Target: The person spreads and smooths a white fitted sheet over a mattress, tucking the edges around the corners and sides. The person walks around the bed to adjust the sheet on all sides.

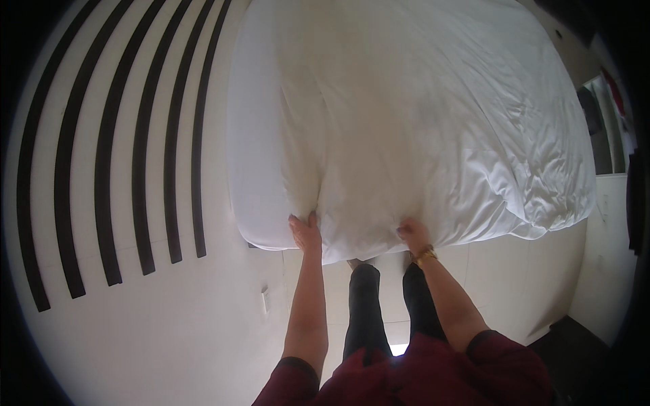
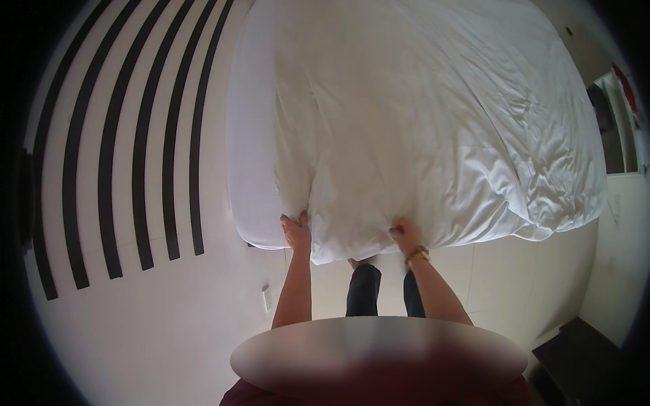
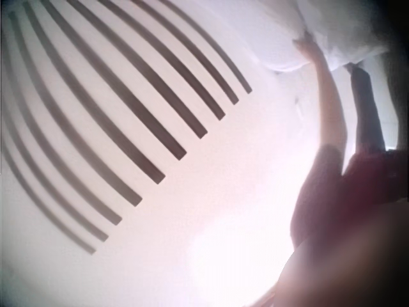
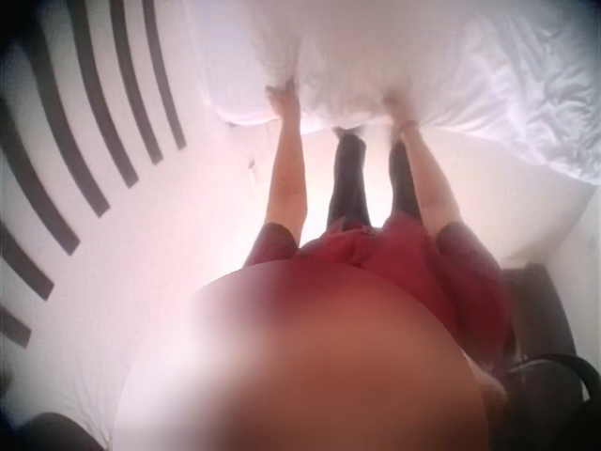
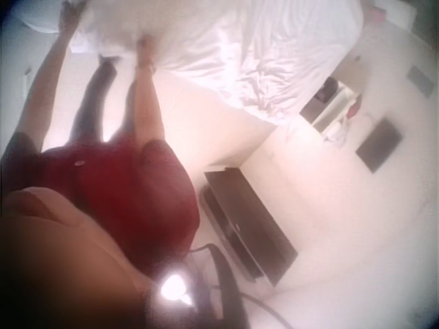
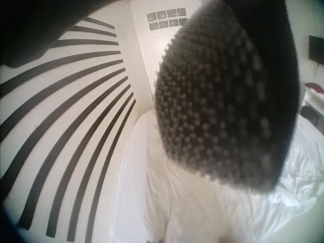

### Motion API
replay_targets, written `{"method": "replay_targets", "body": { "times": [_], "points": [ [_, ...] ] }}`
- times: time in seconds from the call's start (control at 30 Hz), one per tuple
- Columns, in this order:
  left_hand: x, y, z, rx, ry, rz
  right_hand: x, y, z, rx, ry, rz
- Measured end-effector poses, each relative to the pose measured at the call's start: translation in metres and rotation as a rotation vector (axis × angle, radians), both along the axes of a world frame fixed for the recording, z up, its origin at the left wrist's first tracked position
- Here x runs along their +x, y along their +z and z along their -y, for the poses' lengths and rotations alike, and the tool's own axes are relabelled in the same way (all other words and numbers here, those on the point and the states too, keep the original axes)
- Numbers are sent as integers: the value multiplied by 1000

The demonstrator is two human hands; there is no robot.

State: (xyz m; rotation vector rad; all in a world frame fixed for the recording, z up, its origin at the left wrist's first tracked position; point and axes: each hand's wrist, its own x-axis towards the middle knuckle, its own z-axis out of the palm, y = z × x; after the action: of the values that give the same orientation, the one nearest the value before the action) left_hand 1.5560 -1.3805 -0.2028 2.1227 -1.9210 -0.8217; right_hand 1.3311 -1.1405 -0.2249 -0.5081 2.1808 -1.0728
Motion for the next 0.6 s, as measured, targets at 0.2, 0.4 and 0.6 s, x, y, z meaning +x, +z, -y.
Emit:
{"method": "replay_targets", "body": {
  "times": [0.2,0.4,0.6],
  "points": [
    [63,-7,18,200,161,-581,-92,-7,-108,284,-738,-433],
    [97,-28,44,79,-117,-203,-185,-78,-141,378,-397,-318],
    [123,-13,62,87,-119,4,-196,14,-353,468,-797,-510]
  ]
}}
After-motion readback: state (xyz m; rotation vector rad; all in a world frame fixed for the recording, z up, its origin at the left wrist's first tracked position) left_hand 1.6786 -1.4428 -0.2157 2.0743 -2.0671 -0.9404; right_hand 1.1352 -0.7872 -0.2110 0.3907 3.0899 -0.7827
